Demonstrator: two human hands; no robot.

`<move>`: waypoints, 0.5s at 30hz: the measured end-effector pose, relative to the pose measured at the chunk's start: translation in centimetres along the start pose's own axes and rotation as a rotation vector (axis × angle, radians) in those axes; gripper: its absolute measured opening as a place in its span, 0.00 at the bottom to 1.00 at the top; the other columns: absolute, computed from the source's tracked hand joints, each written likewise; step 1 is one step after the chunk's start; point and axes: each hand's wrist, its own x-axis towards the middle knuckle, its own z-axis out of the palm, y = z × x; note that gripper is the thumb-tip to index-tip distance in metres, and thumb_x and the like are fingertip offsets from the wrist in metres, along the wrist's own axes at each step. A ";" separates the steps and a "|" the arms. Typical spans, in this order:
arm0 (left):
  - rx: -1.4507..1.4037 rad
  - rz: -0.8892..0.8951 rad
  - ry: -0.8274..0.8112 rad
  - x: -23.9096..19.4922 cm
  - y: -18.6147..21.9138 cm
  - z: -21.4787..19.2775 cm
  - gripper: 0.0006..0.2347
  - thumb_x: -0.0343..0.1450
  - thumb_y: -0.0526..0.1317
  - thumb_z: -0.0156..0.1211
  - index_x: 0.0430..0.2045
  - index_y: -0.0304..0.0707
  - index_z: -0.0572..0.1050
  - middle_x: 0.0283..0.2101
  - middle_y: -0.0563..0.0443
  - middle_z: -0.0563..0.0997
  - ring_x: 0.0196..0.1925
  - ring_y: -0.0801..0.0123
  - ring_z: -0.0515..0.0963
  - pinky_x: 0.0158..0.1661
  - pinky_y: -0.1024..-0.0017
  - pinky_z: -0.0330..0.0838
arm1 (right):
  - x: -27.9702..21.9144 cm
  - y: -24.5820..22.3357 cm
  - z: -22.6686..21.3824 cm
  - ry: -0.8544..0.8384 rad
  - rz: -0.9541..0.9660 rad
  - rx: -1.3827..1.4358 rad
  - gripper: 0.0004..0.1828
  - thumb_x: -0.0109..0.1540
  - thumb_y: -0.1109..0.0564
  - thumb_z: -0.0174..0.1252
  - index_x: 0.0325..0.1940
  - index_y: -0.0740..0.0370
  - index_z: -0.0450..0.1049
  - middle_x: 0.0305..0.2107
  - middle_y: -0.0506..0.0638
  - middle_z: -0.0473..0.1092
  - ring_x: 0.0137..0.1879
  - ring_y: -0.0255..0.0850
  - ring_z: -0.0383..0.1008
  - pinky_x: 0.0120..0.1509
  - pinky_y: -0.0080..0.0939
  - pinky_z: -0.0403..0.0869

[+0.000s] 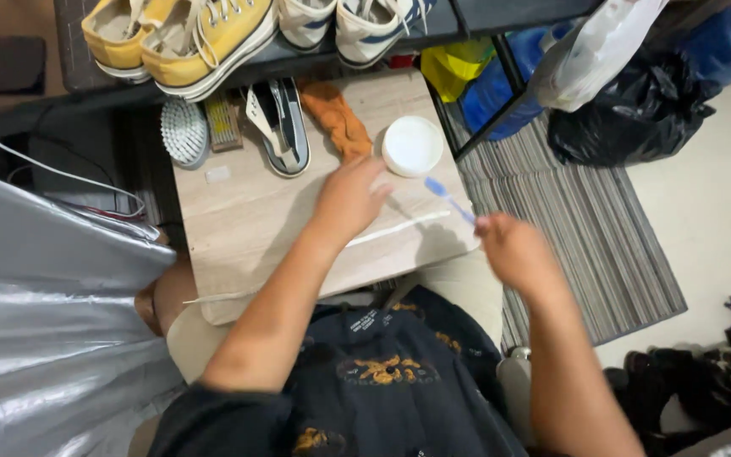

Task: Applying a white substance to a thin strip using a small brush at a dyeing station

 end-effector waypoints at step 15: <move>0.374 -0.378 -0.147 -12.9 -3.8 -1.3 0.07 0.68 0.46 0.62 0.29 0.46 0.81 0.35 0.48 0.80 0.46 0.48 0.82 0.48 0.46 0.73 | -2.1 -0.6 19.2 0.109 -0.223 -0.247 0.21 0.73 0.44 0.38 0.36 0.58 0.67 0.19 0.56 0.75 0.30 0.57 0.82 0.30 0.52 0.79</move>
